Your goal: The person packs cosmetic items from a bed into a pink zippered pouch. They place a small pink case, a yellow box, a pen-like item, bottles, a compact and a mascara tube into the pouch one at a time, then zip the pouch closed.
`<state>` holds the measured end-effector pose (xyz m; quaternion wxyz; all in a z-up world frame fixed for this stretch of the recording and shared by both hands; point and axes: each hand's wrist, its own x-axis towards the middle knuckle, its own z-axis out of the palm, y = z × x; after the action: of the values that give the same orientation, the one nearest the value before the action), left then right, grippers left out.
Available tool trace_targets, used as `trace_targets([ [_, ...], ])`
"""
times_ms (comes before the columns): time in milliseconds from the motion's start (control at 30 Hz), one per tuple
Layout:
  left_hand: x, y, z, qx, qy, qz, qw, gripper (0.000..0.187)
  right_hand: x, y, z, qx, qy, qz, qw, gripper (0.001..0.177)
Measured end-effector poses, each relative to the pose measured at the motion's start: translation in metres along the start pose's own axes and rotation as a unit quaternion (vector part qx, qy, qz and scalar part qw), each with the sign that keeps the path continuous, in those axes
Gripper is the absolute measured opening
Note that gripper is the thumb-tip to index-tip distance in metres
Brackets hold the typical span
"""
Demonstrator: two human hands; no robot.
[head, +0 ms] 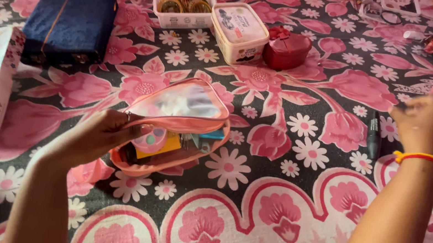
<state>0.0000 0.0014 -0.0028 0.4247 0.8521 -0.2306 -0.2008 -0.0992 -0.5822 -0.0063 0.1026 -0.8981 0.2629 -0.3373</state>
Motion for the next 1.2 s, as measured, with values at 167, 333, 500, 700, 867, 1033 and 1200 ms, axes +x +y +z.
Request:
trace_targets([
  [167, 0.001, -0.002, 0.002, -0.031, -0.006, 0.007, 0.999, 0.039, 0.005, 0.033, 0.028, -0.018, -0.283, 0.199, 0.938, 0.054],
  [333, -0.005, 0.019, 0.002, 0.005, 0.003, -0.022, 1.0, 0.041, -0.001, -0.017, 0.03, 0.157, -0.324, 0.109, 0.926, 0.057],
  [500, -0.027, 0.059, 0.005, 0.13, 0.063, 0.099, 0.985, 0.066, -0.023, -0.123, 0.01, 0.47, -0.349, -0.083, 0.806, 0.028],
  [700, -0.019, 0.083, 0.049, 0.141, 0.26, 0.381, 0.876, 0.06, -0.098, -0.24, 0.01, 0.552, -0.371, -0.197, 0.72, 0.027],
  [867, -0.001, 0.076, 0.076, 0.095, 0.263, 0.218, 0.935, 0.029, -0.144, -0.283, 0.004, 0.549, -0.281, -0.132, 0.776, 0.015],
  [1033, 0.005, 0.08, 0.107, 0.091, 0.334, 0.106, 0.932, 0.026, -0.176, -0.307, -0.009, 0.709, -0.238, 0.004, 0.663, 0.012],
  [1200, 0.011, 0.069, 0.123, 0.056, 0.313, 0.095, 0.943, 0.022, -0.177, -0.303, -0.013, 0.804, -0.281, 0.125, 0.508, 0.025],
])
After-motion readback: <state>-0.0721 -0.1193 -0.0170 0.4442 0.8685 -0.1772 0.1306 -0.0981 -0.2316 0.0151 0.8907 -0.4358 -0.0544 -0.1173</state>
